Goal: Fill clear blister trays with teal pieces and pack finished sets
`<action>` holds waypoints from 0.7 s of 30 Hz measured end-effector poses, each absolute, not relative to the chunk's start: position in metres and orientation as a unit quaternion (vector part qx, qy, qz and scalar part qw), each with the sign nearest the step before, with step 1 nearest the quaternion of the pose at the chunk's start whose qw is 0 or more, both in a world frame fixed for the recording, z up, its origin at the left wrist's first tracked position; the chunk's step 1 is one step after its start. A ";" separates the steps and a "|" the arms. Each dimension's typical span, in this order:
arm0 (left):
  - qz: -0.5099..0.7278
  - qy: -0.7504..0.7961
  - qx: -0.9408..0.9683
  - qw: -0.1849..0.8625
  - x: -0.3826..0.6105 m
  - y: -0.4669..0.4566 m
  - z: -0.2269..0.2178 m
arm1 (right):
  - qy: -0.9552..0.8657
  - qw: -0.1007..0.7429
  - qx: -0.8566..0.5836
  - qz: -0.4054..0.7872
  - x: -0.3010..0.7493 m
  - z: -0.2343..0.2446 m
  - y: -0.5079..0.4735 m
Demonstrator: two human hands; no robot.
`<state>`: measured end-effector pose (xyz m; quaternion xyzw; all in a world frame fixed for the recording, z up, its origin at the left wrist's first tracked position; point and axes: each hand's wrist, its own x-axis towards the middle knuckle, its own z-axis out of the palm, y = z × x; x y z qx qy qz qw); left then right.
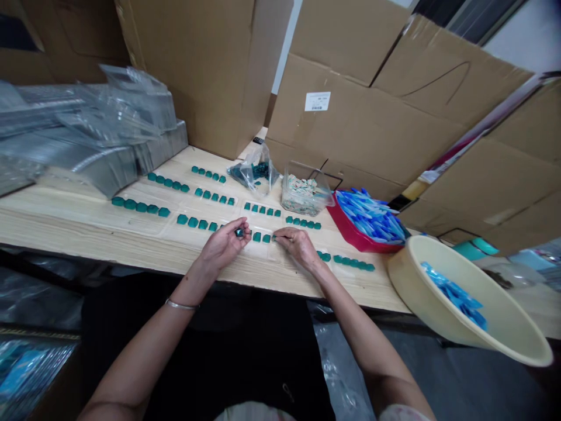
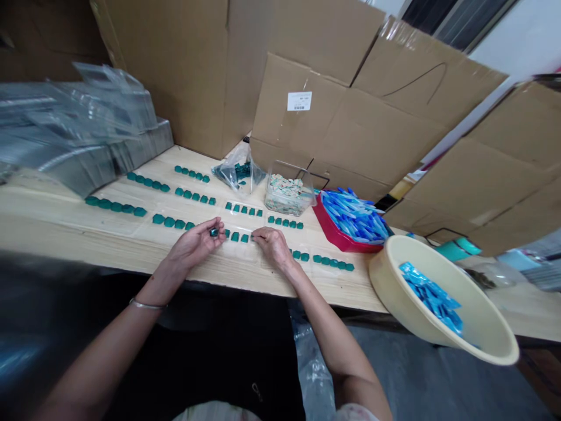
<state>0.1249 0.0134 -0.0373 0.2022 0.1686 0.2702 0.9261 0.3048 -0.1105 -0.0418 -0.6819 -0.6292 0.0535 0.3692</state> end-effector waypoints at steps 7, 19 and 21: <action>0.222 0.124 0.413 0.875 0.123 -0.006 -0.039 | -0.643 0.381 -0.662 0.056 0.301 -0.040 -0.115; 0.217 0.106 0.435 0.867 0.129 -0.017 -0.043 | -0.510 0.554 -0.637 0.166 0.287 -0.026 -0.121; 0.214 0.091 0.405 0.884 0.130 -0.018 -0.045 | -0.530 0.551 -0.624 0.161 0.281 -0.021 -0.123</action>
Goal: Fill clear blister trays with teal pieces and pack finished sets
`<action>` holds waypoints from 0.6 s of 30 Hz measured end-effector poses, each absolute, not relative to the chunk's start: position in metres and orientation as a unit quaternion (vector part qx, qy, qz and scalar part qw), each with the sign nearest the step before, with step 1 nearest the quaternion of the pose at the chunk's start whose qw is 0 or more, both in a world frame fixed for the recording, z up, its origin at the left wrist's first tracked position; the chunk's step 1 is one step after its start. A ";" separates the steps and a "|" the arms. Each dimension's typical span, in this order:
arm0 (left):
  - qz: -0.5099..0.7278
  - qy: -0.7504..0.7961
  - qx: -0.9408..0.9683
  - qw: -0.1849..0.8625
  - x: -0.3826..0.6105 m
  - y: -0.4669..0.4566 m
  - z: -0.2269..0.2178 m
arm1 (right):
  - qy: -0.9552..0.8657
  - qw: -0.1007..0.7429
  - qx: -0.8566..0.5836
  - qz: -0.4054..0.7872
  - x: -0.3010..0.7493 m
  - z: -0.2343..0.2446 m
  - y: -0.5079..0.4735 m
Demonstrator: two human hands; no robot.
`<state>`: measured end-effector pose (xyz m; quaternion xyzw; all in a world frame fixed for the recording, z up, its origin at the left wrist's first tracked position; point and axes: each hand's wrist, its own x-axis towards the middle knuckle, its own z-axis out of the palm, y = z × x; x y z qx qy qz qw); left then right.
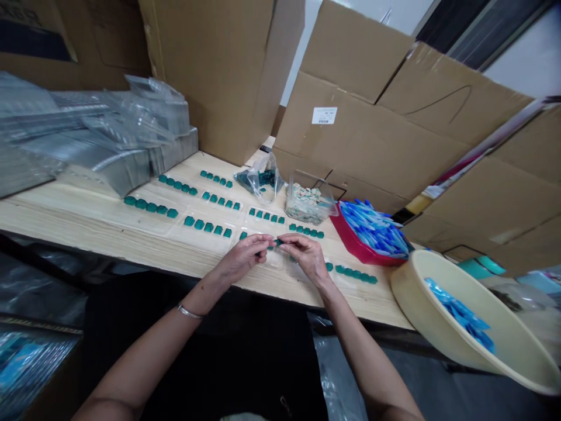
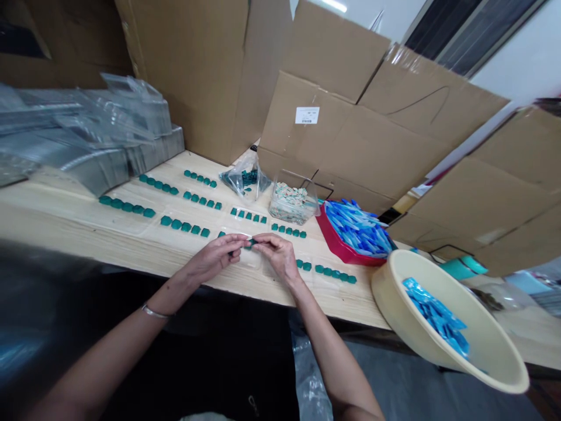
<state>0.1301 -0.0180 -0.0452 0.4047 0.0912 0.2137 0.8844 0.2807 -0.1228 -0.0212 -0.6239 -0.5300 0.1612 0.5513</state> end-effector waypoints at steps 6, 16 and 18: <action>0.198 0.093 0.330 0.918 0.130 -0.017 -0.048 | -0.545 0.540 -0.628 0.130 0.275 -0.020 -0.123; 0.227 0.138 0.436 0.860 0.131 -0.021 -0.042 | -0.625 0.404 -0.667 0.012 0.292 -0.031 -0.121; 0.228 0.135 0.441 0.858 0.131 -0.022 -0.041 | -0.641 0.366 -0.675 0.001 0.296 -0.036 -0.120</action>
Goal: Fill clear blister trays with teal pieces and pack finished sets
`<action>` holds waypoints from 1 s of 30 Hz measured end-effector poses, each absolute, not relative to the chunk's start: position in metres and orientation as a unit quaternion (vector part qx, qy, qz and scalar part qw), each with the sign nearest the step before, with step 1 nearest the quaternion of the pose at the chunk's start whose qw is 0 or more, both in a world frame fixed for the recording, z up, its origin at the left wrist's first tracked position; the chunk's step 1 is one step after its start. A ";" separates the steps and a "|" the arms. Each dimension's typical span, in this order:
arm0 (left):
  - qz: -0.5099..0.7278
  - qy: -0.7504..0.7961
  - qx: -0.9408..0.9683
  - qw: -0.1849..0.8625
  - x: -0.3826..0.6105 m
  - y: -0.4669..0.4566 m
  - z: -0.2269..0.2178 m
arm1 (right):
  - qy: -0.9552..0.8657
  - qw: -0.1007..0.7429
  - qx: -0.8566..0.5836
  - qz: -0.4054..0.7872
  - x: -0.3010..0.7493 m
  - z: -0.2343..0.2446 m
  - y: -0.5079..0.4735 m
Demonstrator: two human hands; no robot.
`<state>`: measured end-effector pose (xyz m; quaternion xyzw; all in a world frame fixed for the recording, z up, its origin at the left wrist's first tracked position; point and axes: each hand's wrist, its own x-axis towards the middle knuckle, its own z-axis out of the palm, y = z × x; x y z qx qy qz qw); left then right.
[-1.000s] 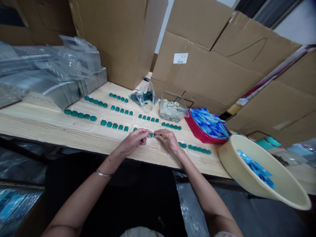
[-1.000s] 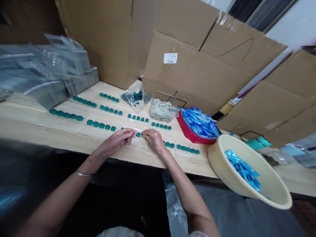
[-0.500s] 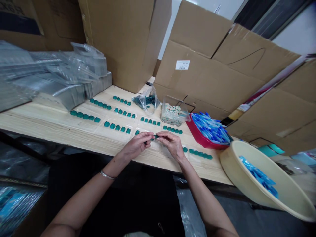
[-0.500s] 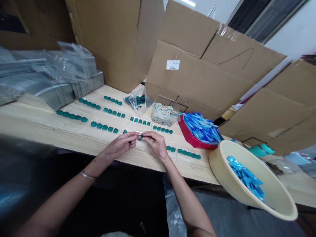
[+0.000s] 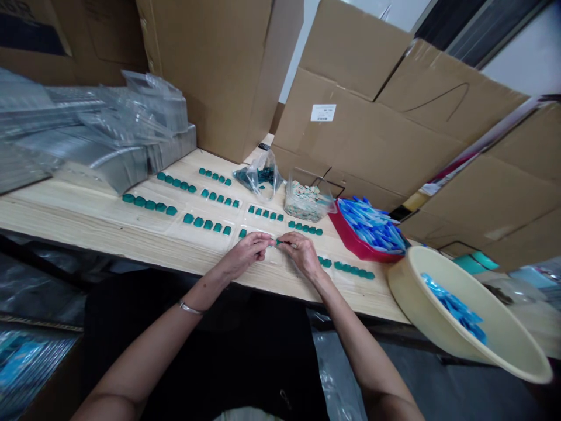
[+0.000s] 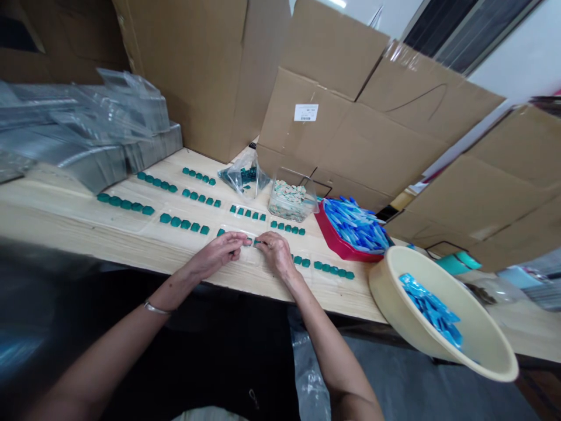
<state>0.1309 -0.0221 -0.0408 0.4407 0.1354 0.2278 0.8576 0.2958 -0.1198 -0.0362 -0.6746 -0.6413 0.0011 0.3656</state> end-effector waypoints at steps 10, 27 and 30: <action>0.229 0.142 0.265 0.926 0.133 -0.012 -0.045 | -0.687 0.141 -0.709 -0.072 0.281 -0.040 -0.117; 0.383 0.168 0.612 0.671 0.146 -0.062 -0.023 | -0.245 0.802 -0.444 0.316 0.205 -0.044 -0.102; 0.424 0.177 0.592 0.662 0.133 -0.042 -0.018 | -0.322 0.772 -0.435 0.333 0.223 -0.030 -0.086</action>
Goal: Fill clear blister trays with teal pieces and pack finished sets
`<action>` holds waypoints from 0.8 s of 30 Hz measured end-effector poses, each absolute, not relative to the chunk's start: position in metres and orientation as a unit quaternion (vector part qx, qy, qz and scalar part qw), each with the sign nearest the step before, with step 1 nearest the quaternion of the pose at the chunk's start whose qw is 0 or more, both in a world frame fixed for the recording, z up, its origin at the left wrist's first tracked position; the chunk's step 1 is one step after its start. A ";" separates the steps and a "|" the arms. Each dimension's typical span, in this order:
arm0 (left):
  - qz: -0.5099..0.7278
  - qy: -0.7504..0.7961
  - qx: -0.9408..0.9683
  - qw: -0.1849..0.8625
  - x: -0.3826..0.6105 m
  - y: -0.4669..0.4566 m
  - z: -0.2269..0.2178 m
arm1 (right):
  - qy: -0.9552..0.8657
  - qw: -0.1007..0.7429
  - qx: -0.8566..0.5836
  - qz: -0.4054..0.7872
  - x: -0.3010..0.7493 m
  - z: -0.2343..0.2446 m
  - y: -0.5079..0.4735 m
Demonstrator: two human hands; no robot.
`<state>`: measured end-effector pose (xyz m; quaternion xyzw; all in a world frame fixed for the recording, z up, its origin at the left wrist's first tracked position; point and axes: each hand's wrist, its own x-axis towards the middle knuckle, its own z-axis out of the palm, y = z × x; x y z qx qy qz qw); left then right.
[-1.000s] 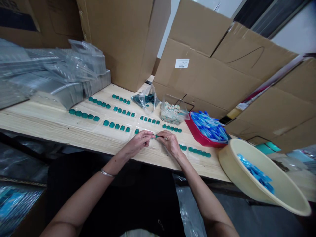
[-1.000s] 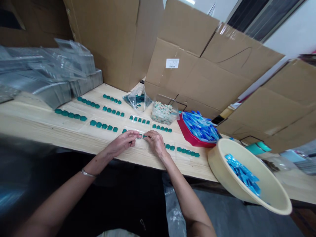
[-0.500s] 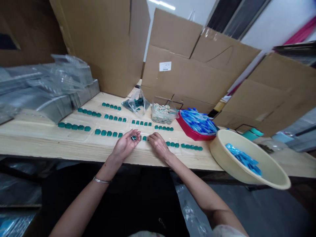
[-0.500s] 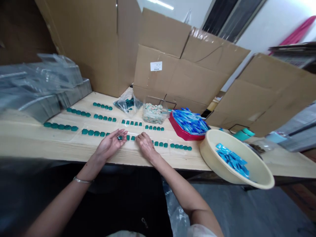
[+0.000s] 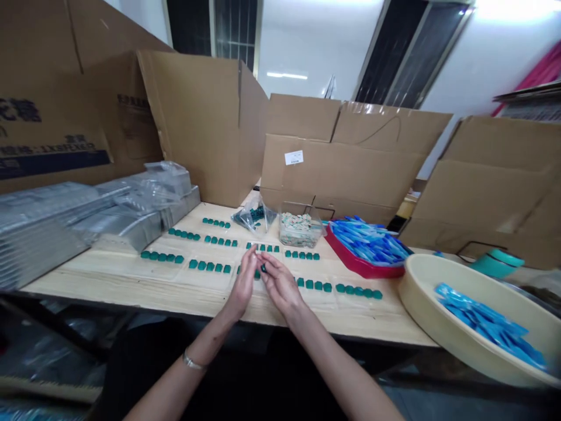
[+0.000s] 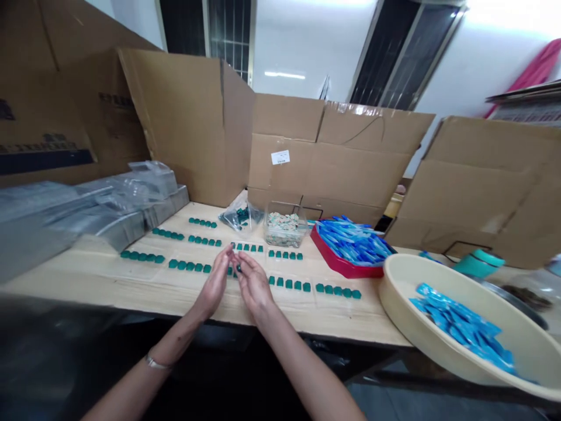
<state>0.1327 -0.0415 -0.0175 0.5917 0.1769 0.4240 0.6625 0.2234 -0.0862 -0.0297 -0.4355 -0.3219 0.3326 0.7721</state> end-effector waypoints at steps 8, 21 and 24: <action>0.407 0.250 0.542 0.692 0.107 0.008 -0.021 | -0.591 0.509 -0.625 -0.034 0.300 0.053 0.031; 0.391 0.352 0.737 0.425 0.032 0.098 -0.027 | -0.700 0.343 -0.621 -0.086 0.269 -0.004 -0.153; 0.396 0.361 0.716 0.448 0.027 0.088 -0.034 | -0.664 0.344 -0.660 -0.068 0.279 -0.037 -0.218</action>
